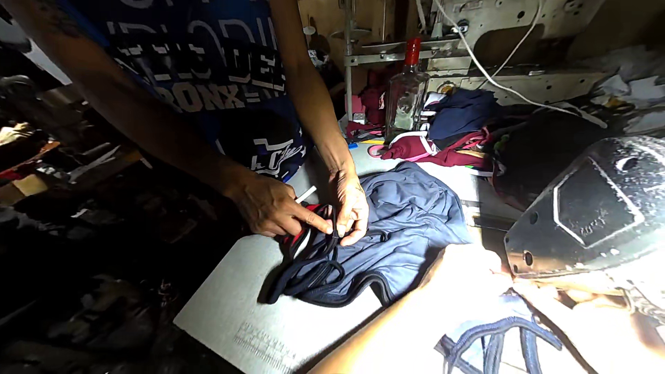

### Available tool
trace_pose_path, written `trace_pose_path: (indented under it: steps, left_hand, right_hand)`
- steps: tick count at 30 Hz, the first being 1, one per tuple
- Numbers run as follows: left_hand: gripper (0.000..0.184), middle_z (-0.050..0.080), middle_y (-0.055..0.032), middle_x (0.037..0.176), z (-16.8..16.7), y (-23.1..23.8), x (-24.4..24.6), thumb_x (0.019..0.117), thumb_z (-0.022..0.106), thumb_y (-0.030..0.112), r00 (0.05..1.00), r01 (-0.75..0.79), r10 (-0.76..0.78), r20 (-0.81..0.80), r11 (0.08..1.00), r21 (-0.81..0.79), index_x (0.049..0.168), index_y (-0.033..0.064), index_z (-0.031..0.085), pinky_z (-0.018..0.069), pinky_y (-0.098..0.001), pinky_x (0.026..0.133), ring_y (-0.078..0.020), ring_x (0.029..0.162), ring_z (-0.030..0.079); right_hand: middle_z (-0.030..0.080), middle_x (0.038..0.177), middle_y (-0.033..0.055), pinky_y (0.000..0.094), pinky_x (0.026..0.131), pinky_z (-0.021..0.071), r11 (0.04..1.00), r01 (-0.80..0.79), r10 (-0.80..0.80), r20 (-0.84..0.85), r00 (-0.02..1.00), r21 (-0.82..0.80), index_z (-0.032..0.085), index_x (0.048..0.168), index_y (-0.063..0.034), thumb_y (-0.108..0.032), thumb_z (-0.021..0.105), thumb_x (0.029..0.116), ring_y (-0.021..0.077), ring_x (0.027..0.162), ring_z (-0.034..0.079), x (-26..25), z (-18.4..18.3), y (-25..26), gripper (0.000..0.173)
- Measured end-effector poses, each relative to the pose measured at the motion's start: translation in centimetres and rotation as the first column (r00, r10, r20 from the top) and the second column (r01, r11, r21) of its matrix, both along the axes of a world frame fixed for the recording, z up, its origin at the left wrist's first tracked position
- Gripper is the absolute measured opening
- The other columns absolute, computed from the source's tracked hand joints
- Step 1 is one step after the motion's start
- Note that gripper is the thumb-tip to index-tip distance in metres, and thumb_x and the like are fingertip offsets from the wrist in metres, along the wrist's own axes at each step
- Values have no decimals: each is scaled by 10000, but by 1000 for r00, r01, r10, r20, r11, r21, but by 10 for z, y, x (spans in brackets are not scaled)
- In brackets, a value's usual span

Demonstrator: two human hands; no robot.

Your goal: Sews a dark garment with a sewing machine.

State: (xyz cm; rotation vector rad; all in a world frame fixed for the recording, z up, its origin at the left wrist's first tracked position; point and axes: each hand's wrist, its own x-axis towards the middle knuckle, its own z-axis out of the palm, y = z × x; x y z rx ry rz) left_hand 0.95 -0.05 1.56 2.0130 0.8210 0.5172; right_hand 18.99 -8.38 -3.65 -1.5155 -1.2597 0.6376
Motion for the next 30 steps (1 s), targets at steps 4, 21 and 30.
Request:
trace_pose_path:
  steps: [4,21,30]
  left_hand:
    - [213,536,-54,747,2,0,1,980,595,95,1000,6,-6,-28,1000,5,807,-24,629,439,-237,588,-82,618,499]
    - [110,622,22,630,-7,2,-5,814,810,77,971,-134,173,163,965,-225,836,39,708,493,-180,493,-40,505,567]
    - [90,639,61,625,-7,-3,-3,821,797,57,969,-161,187,163,974,-157,845,91,717,472,-151,497,-4,498,555]
  right_hand:
    - [695,869,-84,151,766,536,1000,8,-7,73,997,-14,666,1070,-36,-251,732,879,-41,807,641,-2,1,-1,295]
    - [682,846,26,149,755,495,967,6,-4,7,1000,-256,712,1011,20,-117,650,956,-3,757,591,-32,48,3,161]
    - [671,1231,155,281,1031,418,809,-54,224,223,949,-585,645,1263,38,-113,581,1024,166,1126,607,-27,126,-18,289]
